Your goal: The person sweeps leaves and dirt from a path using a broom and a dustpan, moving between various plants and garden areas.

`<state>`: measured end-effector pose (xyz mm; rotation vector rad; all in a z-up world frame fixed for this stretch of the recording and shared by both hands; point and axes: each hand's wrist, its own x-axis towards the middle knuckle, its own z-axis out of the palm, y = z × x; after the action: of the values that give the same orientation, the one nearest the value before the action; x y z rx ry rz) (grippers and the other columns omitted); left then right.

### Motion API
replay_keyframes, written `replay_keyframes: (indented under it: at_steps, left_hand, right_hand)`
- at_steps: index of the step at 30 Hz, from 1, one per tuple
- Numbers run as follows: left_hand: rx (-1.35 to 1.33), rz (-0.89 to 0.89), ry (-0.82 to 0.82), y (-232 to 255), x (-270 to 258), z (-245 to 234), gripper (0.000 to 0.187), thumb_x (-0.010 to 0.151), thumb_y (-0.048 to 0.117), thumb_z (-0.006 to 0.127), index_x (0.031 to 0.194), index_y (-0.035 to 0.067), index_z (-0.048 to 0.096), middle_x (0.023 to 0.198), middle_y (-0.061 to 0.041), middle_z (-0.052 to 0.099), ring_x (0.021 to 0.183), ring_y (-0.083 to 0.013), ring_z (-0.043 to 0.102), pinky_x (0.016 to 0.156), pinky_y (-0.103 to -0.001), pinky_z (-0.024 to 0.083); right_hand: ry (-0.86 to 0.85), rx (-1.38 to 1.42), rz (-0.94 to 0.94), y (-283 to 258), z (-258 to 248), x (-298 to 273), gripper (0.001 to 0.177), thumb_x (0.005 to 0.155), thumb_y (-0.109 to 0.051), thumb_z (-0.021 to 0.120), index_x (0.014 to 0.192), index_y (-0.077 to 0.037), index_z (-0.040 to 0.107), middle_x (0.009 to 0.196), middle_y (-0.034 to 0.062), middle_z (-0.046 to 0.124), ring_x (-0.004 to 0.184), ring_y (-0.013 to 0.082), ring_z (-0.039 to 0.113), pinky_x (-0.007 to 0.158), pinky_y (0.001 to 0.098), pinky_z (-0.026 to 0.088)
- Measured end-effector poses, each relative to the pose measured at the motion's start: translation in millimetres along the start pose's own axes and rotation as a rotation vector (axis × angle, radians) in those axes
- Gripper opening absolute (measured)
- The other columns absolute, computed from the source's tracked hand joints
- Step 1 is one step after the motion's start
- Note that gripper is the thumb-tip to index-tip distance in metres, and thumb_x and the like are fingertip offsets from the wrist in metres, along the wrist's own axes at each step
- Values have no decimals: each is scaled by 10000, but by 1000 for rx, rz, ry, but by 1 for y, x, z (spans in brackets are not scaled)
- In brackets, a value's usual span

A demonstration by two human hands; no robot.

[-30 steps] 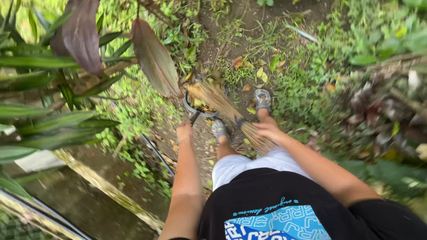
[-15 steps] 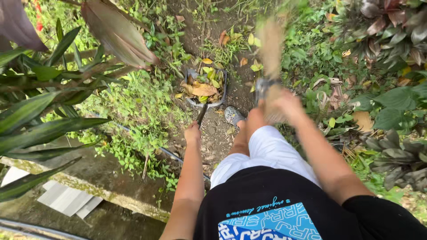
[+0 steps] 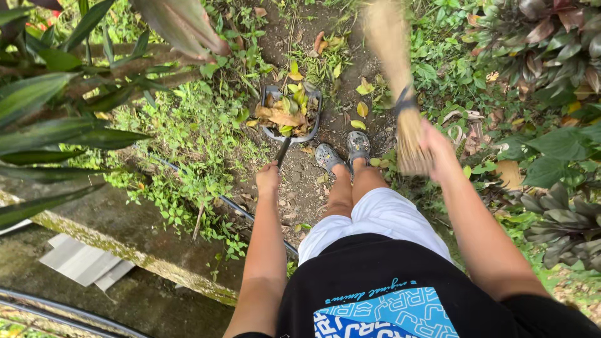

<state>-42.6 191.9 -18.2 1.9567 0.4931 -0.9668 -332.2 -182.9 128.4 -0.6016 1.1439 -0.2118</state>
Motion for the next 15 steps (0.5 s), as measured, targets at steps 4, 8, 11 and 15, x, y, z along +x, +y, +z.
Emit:
replay_keyframes:
  at_steps: [4,8,11,15]
  left_hand:
    - [372,71,42,21,-8,-7,364,862,178,641,1192,124,787,761,-111,696,599,-168,606,561,-346,462]
    - [611,117,74,44,-13,12,369,851,279,640,1177,177,780,918,-131,774,769,-243,724,724,-378,545]
    - [736,112,97,65,-18,19,372,878,301,605,1197,210,773,1033,-152,762,952,-334,718,867,-421,543]
    - [713,-2,106,81,-21,18,387,830,311,651,1190,218,762,1070,-143,760,1006,-319,730,912,-414,549]
  right_hand:
    - [29,-132,-213,9,0,88,641,780,-118,642,1414,-72,562,1190,64,677,999,188,679,870,342,564]
    - [10,-641,27,69,2,76,664,740,-142,729,1378,22,640,1198,105,695,1034,207,659,864,359,541]
    - [-185,-400,202,88,-3,9,819,750,-212,725,1524,-61,503,1391,113,620,1157,204,631,960,339,513]
    - [-239,-285,364,24,-4,-39,837,724,-249,650,1531,-120,474,1337,161,661,1054,271,714,894,440,578]
